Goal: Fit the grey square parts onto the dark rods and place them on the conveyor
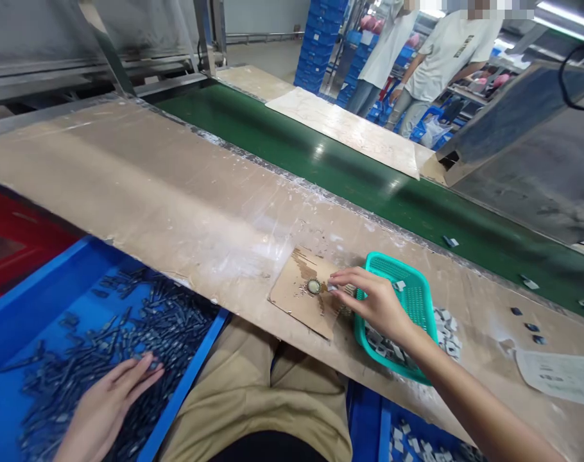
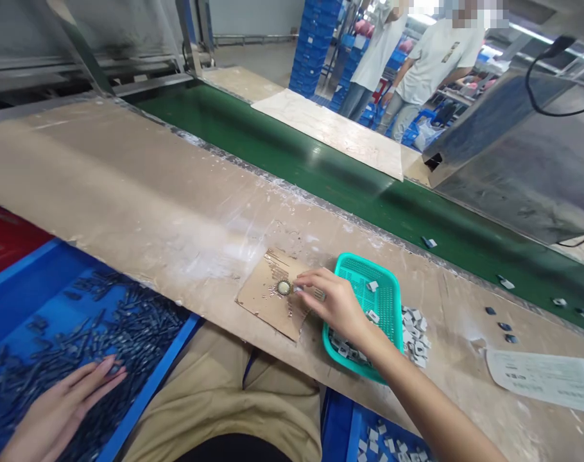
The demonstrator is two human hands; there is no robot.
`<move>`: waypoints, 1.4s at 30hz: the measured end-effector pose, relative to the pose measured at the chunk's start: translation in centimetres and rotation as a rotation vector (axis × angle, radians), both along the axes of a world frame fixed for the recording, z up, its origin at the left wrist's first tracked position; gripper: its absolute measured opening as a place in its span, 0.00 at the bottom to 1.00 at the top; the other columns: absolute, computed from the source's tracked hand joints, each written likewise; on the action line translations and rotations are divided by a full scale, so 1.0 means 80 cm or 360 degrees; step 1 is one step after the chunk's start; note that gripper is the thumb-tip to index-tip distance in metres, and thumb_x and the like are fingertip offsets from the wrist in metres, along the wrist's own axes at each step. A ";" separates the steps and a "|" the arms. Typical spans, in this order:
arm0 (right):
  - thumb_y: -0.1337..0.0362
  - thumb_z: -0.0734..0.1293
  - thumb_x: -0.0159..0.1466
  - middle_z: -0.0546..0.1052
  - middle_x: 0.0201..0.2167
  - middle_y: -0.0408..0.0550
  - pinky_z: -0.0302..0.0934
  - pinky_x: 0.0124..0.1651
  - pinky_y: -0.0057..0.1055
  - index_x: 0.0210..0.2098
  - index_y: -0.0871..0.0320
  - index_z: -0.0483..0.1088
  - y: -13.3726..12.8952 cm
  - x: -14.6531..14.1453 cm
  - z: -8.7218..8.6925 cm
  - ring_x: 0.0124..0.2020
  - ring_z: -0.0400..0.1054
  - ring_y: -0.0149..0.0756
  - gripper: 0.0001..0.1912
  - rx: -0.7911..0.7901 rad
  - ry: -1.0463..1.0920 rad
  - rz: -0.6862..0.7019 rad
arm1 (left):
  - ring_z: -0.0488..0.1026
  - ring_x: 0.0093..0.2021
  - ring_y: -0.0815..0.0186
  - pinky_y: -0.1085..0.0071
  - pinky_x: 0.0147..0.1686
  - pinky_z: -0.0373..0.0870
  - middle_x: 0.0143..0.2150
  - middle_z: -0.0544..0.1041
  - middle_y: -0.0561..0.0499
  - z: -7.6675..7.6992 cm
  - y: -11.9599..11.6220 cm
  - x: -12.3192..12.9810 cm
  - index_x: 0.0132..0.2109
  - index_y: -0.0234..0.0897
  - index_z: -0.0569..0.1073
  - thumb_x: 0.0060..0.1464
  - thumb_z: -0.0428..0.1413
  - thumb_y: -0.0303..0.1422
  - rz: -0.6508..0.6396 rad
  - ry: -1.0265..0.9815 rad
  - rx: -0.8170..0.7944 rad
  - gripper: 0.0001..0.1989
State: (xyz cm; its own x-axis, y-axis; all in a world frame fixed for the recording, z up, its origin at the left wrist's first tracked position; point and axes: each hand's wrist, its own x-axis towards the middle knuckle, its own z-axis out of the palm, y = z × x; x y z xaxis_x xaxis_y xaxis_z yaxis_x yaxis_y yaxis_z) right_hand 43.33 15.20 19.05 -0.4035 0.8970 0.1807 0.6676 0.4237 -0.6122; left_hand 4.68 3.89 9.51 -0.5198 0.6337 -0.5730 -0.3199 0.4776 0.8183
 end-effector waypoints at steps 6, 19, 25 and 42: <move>0.63 0.62 0.63 0.76 0.39 0.52 0.67 0.44 0.39 0.39 0.54 0.73 0.020 -0.026 -0.023 0.41 0.71 0.40 0.09 -0.0013 -0.0141 0.0215 | 0.75 0.31 0.67 0.79 0.27 0.74 0.30 0.77 0.50 0.008 0.010 0.051 0.28 0.34 0.72 0.31 0.68 0.25 -0.0069 -0.0631 0.0014 0.14; 0.72 0.69 0.55 0.77 0.37 0.47 0.67 0.41 0.37 0.42 0.50 0.71 -0.048 -0.043 0.032 0.40 0.71 0.41 0.17 0.0037 0.0270 0.0193 | 0.72 0.27 0.73 0.81 0.27 0.70 0.25 0.73 0.51 0.065 0.049 0.181 0.28 0.29 0.72 0.31 0.69 0.38 -0.0760 -0.1390 0.0210 0.20; 0.75 0.69 0.53 0.78 0.36 0.48 0.69 0.36 0.38 0.45 0.48 0.73 -0.073 -0.055 0.043 0.36 0.73 0.42 0.22 0.0157 0.0250 0.0276 | 0.71 0.24 0.74 0.82 0.25 0.70 0.23 0.73 0.52 0.078 0.053 0.205 0.25 0.29 0.70 0.32 0.69 0.37 -0.0885 -0.1544 0.0235 0.19; 0.63 0.66 0.57 0.78 0.36 0.51 0.66 0.39 0.35 0.40 0.58 0.75 0.071 0.040 0.012 0.33 0.73 0.40 0.12 0.0283 -0.0107 -0.0769 | 0.75 0.32 0.64 0.68 0.37 0.73 0.36 0.77 0.49 0.052 0.065 0.121 0.44 0.36 0.73 0.48 0.58 0.39 -0.0384 0.0266 0.0543 0.17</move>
